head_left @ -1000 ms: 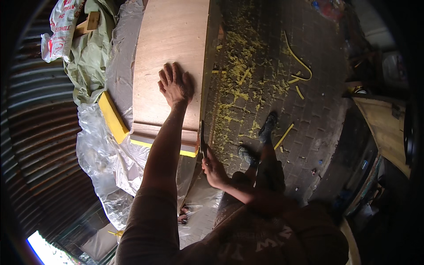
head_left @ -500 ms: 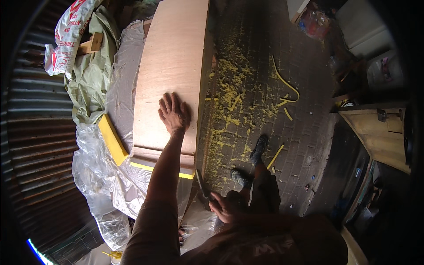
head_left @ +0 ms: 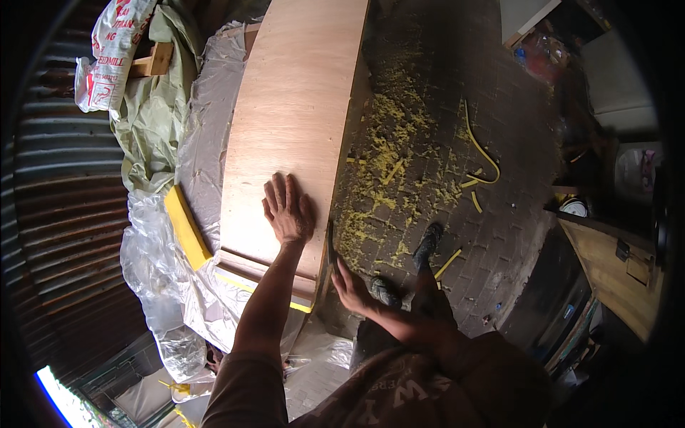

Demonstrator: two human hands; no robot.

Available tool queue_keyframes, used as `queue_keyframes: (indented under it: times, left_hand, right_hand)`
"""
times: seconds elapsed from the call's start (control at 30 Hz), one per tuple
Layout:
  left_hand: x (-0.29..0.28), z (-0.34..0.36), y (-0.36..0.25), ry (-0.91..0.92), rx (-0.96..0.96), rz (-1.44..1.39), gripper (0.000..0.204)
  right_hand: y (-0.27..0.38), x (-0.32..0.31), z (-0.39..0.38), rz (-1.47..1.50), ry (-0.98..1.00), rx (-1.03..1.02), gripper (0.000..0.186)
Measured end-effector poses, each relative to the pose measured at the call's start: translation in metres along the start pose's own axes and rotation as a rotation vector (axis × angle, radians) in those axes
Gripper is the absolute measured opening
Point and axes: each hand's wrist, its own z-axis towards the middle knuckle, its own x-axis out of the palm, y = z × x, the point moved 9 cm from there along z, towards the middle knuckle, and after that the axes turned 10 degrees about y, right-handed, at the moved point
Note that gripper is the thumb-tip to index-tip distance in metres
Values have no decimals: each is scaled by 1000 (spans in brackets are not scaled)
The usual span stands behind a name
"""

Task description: The person trims the edges of a rectangular foam board using a utility knife, then flips the board and repeats the trimming on the other side. The person stacks the trimmed board with other similar boards nearby.

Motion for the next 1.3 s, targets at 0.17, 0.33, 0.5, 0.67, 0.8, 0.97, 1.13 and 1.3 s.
queue_keyframes:
  times: [0.17, 0.33, 0.5, 0.67, 0.8, 0.97, 1.13, 1.3]
  left_hand:
    - [-2, -3, 2, 6, -6, -5, 64]
    - [-2, 9, -10, 17, 15, -31, 65]
    - [1, 0, 0, 41, -8, -39, 66]
    - [-5, 0, -4, 60, -18, -51, 65]
    - [-8, 5, -16, 39, 18, -43, 65]
    - [-1, -2, 0, 33, 3, -68, 70]
    - [-10, -4, -3, 66, -13, -98, 69]
    - [-8, 1, 0, 102, -39, -95, 70]
  right_hand:
    - [-11, -56, -18, 168, 123, 196, 58]
    - [41, -203, 211, 249, -260, -57, 61]
    - [23, -82, 77, 184, 89, -66, 58]
    - [21, -170, 111, 318, -79, 20, 58]
    - [26, -248, 243, 29, -244, -46, 58]
    - [-13, -141, 135, 70, 194, 93, 61]
    - [-103, -255, 31, 343, 10, 308, 46]
    - [-159, -450, 7, 302, -416, 751, 45]
